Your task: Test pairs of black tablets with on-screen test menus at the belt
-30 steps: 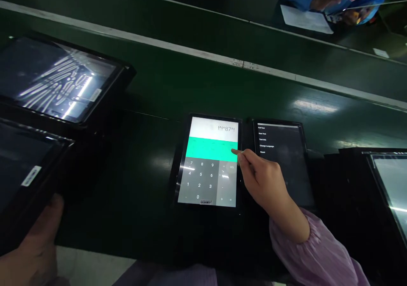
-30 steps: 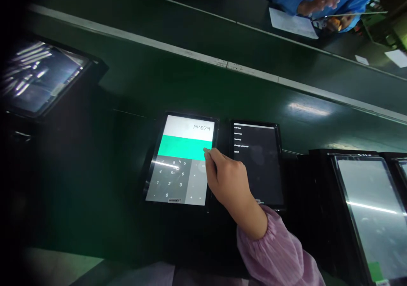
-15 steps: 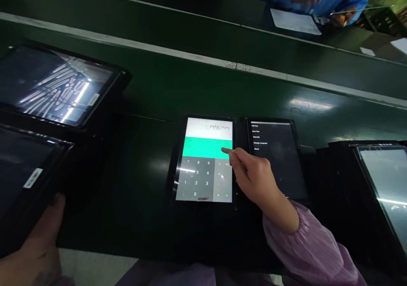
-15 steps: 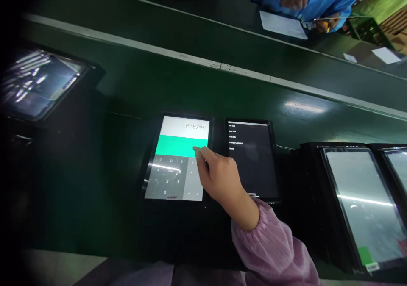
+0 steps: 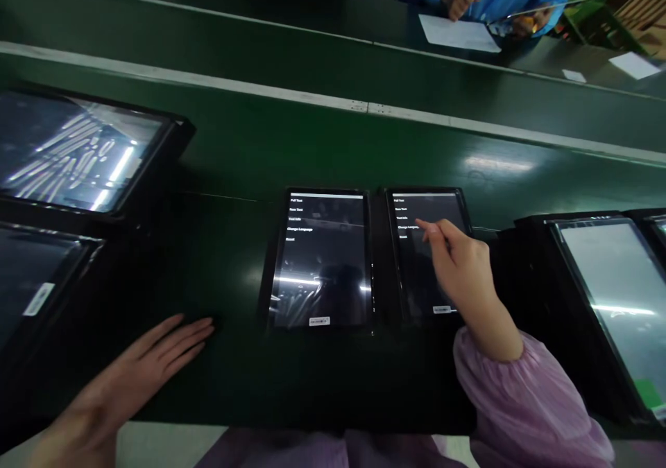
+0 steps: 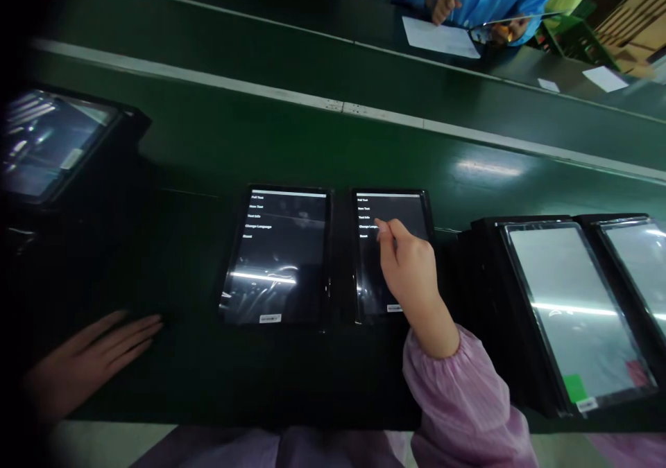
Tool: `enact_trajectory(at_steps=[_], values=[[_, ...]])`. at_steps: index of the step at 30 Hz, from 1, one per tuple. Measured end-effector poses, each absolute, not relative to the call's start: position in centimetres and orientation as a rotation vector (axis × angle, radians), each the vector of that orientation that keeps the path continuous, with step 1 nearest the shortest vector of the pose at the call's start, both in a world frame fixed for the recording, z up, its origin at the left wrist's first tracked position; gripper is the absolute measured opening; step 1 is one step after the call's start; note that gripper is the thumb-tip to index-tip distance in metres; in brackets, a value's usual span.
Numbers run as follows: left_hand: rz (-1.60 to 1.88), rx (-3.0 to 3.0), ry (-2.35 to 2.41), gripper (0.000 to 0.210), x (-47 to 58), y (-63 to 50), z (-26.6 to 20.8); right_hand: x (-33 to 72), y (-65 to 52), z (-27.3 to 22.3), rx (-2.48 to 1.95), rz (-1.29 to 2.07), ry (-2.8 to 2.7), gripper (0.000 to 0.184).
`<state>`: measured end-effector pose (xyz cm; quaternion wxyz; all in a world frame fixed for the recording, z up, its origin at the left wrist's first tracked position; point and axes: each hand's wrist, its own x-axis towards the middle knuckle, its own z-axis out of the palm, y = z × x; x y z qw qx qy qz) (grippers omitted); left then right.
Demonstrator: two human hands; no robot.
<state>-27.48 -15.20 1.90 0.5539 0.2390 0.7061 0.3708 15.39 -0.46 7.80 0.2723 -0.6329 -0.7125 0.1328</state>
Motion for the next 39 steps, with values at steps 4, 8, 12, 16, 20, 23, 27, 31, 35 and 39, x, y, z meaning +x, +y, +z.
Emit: enact_trajectory(at_steps=[4,8,12,16,20,23,27,31,35,39], values=[[1.055,0.631,1.633,0.032,-24.2,-11.1,1.8,15.7,0.6,7.2,-1.702,0.353,-1.944,0.034],[1.290,0.909,1.589,0.030,-20.4,-4.2,2.6,15.7,1.1,6.9,-1.685,0.308,-2.004,0.036],[1.208,1.084,1.489,0.067,-18.2,2.5,0.2,16.0,0.8,7.4,-1.646,0.293,-1.944,0.037],[1.179,1.183,1.485,0.085,-17.6,5.3,-1.7,16.6,-0.3,8.7,-1.659,0.300,-1.817,0.039],[1.220,1.146,1.425,0.089,-18.0,5.0,-1.1,17.1,-0.8,10.0,-1.628,0.382,-1.793,0.038],[1.261,1.099,1.389,0.079,-18.2,4.7,-0.3,17.3,-0.4,10.4,-1.561,0.526,-1.919,0.037],[1.305,1.093,1.376,0.071,-18.4,4.5,0.1,17.6,0.4,9.8,-1.485,0.677,-2.119,0.035],[1.304,1.112,1.364,0.072,-18.6,4.4,0.0,17.6,0.8,9.1,-1.412,0.708,-2.220,0.033],[1.329,1.085,1.385,0.056,-18.4,4.2,0.1,17.3,0.7,8.6,-1.327,0.754,-2.311,0.038],[1.350,0.968,1.446,0.050,-18.0,4.2,0.4,17.2,0.8,8.1,-1.251,0.710,-2.367,0.032]])
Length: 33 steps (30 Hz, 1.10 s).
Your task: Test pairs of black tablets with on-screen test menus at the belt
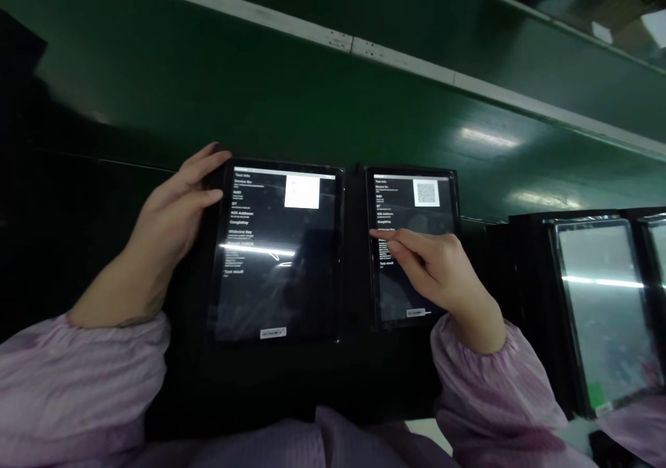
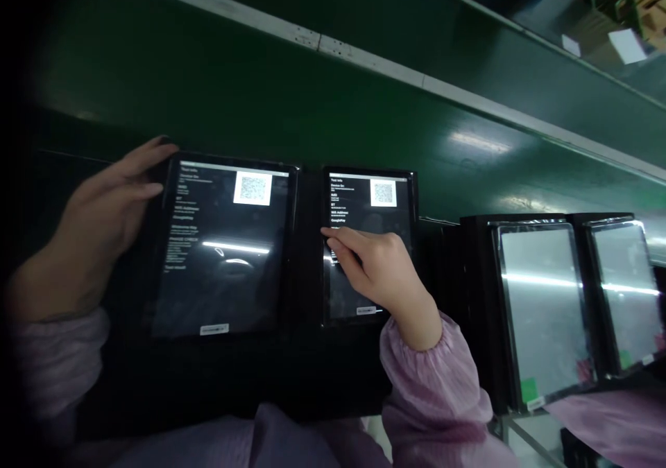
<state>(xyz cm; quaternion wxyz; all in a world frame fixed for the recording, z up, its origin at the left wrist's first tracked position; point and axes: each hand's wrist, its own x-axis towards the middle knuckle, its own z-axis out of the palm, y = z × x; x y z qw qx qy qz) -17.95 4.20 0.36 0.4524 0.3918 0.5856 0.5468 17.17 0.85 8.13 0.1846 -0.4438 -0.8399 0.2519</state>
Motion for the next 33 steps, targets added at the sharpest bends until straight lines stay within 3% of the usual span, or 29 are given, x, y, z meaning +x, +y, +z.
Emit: enact_trajectory(at_steps=[8,15,20,26,30,33], values=[[1.342,1.135,1.365,0.052,-19.3,4.6,-1.2,18.6,1.2,8.2,-1.409,0.176,-2.269,0.051],[1.177,1.319,1.409,0.068,-20.0,4.5,-1.7,18.2,1.5,8.5,-1.427,0.152,-2.251,0.062],[1.051,1.469,1.460,0.094,-20.0,4.4,-1.6,18.0,1.5,8.6,-1.415,0.102,-2.244,0.048],[1.217,1.326,1.427,0.081,-19.5,4.1,-1.3,18.0,1.9,7.5,-1.584,0.121,-2.143,0.044],[1.275,1.202,1.511,0.054,-18.7,4.2,-0.8,18.0,2.5,6.8,-1.628,0.195,-2.120,0.045],[1.282,1.168,1.563,0.047,-18.2,4.5,-0.6,18.0,2.8,6.8,-1.630,0.209,-2.127,0.046]])
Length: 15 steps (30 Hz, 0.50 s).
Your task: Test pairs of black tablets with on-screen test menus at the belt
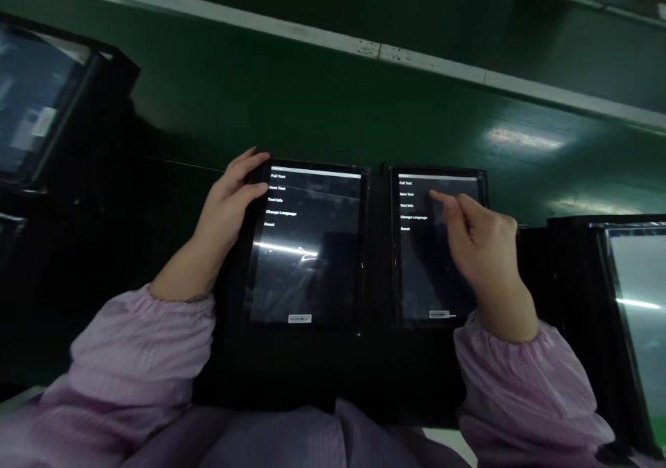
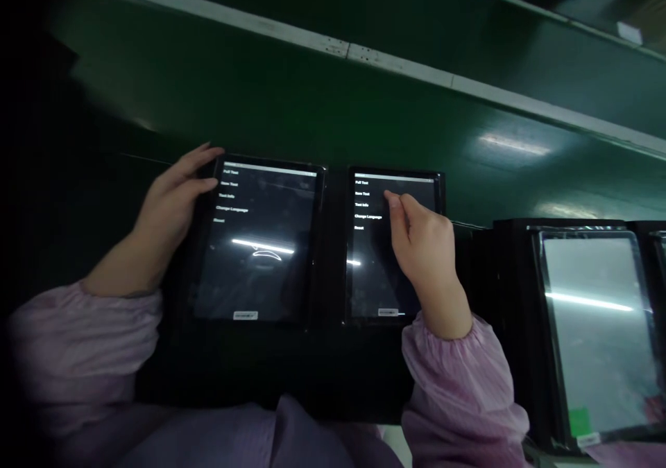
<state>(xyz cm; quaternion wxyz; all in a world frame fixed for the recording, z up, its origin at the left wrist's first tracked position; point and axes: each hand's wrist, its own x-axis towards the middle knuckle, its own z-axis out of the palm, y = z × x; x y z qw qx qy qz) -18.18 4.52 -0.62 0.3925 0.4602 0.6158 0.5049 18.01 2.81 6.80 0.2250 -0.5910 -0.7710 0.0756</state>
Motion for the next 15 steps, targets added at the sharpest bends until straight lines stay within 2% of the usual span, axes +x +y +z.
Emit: enact_trajectory(at_steps=[4,12,15], values=[[1.272,1.150,1.588,0.043,-17.9,5.1,-0.8,18.1,2.5,7.4,-1.612,0.163,-2.065,0.044],[1.232,1.157,1.569,0.059,-18.1,5.5,-1.1,18.8,1.3,8.7,-1.627,0.215,-2.029,0.043],[1.216,1.165,1.564,0.049,-18.1,5.4,-0.8,18.9,1.2,8.9,-1.678,0.303,-2.049,0.045]])
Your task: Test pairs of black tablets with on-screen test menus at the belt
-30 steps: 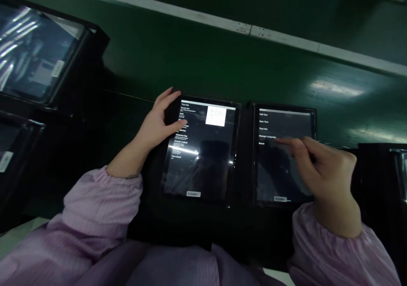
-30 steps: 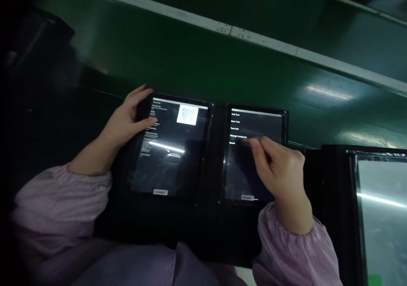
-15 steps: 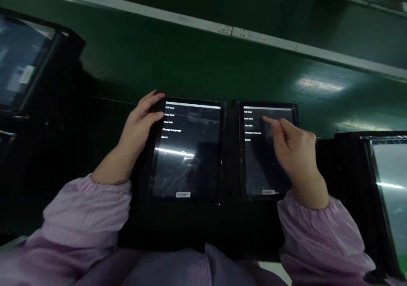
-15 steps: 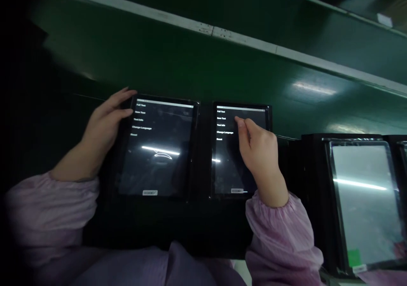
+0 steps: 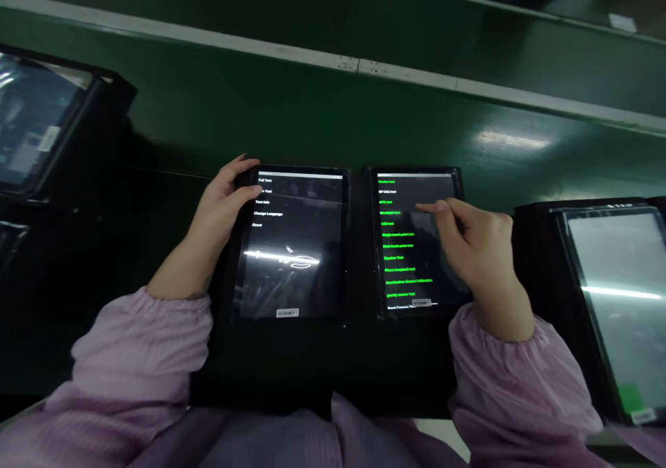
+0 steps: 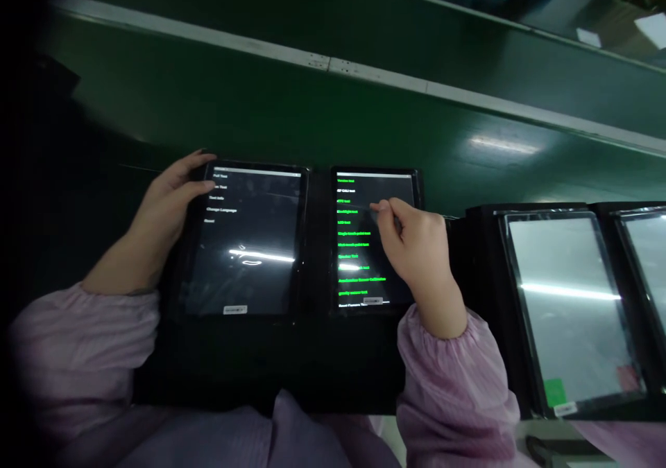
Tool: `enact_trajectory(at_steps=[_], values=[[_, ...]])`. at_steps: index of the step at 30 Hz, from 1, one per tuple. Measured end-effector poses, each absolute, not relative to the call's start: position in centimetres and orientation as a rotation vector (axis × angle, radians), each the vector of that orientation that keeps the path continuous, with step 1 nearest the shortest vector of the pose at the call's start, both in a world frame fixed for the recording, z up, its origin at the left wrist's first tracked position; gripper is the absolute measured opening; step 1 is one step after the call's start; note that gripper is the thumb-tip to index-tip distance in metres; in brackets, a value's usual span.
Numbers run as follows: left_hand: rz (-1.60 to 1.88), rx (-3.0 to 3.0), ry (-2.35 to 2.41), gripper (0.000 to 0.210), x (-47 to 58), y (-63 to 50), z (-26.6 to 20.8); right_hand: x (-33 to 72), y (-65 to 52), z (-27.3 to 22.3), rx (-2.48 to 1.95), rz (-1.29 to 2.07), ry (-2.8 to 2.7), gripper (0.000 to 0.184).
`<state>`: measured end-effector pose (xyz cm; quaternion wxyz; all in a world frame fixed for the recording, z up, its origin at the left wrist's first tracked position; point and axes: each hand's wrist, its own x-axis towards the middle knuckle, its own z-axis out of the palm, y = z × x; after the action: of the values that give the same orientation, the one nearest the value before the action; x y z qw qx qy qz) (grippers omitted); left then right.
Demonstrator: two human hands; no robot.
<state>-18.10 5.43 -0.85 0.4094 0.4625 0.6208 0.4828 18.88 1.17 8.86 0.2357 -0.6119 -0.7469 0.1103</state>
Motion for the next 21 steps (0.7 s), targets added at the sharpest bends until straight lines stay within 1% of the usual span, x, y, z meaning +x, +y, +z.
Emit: enact_trajectory(at_steps=[2,4,12,14,18,21], values=[[1.223,1.160,1.561,0.043,-18.1,5.3,-0.7,18.8,1.2,8.9,-1.662,0.369,-2.071,0.044],[1.233,1.153,1.555,0.042,-18.1,5.3,-0.6,18.7,1.2,8.8,-1.615,0.426,-2.096,0.042],[1.266,1.235,1.422,0.051,-19.4,5.6,-1.8,18.9,1.4,8.6,-1.605,0.494,-2.120,0.040],[1.249,1.275,1.401,0.057,-19.9,5.4,-2.0,19.7,1.6,9.2,-1.625,0.460,-2.113,0.040],[1.119,1.342,1.371,0.079,-20.3,4.9,-1.8,21.4,1.8,10.7,-1.794,0.288,-1.984,0.042],[1.097,1.317,1.368,0.088,-20.1,4.8,-1.7,22.1,1.8,11.4,-1.957,0.238,-1.908,0.039]])
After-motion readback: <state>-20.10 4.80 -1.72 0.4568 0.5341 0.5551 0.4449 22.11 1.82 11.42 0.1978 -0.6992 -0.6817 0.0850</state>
